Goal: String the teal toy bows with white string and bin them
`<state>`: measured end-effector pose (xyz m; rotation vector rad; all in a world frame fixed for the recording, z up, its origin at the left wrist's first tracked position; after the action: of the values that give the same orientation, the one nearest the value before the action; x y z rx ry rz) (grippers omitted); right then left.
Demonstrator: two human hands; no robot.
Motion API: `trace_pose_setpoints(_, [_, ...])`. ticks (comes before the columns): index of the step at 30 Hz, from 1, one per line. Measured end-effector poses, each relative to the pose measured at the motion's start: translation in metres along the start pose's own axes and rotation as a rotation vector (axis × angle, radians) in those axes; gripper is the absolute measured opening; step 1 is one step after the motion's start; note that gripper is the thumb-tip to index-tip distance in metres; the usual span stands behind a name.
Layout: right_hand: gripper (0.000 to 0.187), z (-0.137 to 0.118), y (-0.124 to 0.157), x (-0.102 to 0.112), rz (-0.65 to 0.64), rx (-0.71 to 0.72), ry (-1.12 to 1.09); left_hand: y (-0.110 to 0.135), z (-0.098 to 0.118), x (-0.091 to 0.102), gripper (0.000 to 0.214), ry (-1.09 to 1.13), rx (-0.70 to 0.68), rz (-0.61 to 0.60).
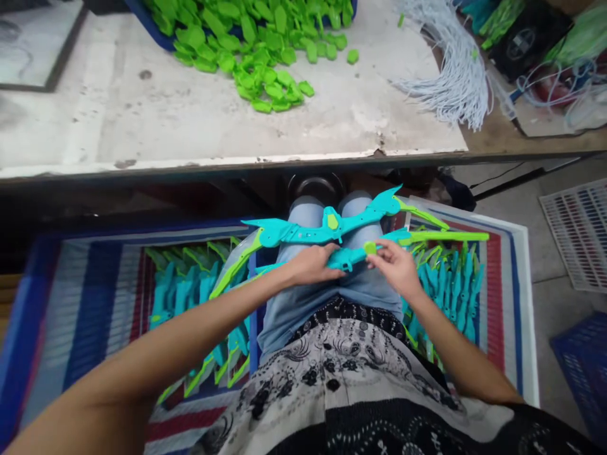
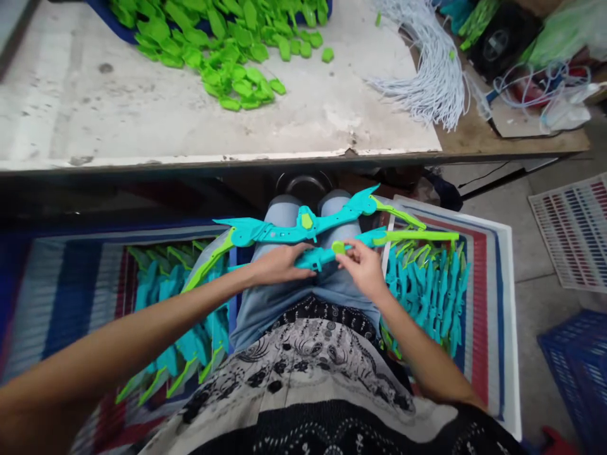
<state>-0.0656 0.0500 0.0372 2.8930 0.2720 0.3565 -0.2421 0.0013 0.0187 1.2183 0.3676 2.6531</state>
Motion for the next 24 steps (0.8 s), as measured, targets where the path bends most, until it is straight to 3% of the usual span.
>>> trace_pose_setpoints(2, [0.039,0.029,0.021,-0.003,0.011,-0.119,-0.035,-0.008,-0.003,0.011,0.051,0.006,-0.024,0.026])
trace_pose_setpoints(5, [0.041,0.048,0.032,-0.015,0.021,-0.177,-0.071,-0.021,-0.007,0.021,0.036,0.026,-0.078,0.002])
trace_pose_setpoints(9, [0.038,0.051,0.025,-0.033,0.061,-0.134,-0.139,-0.034,-0.015,0.027,0.034,0.083,-0.073,0.013])
trace_pose_setpoints(15, [0.038,0.05,0.016,-0.061,0.079,-0.114,-0.167,-0.035,-0.018,0.022,0.034,0.146,-0.043,0.013])
trace_pose_setpoints(24, [0.031,0.05,0.017,-0.069,0.185,-0.049,-0.134,-0.034,-0.015,0.021,0.043,0.058,-0.002,0.07])
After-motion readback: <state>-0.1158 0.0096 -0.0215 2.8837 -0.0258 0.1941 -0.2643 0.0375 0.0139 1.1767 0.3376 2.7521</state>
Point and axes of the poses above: each hand's wrist, its own y-axis away from the middle knuckle, its own x-axis out of the back of the hand, z = x × y, the point moved 7 cm from there along -y, towards the middle knuckle, and after that the axes turned 13 degrees about z, right-handed, at the moved point
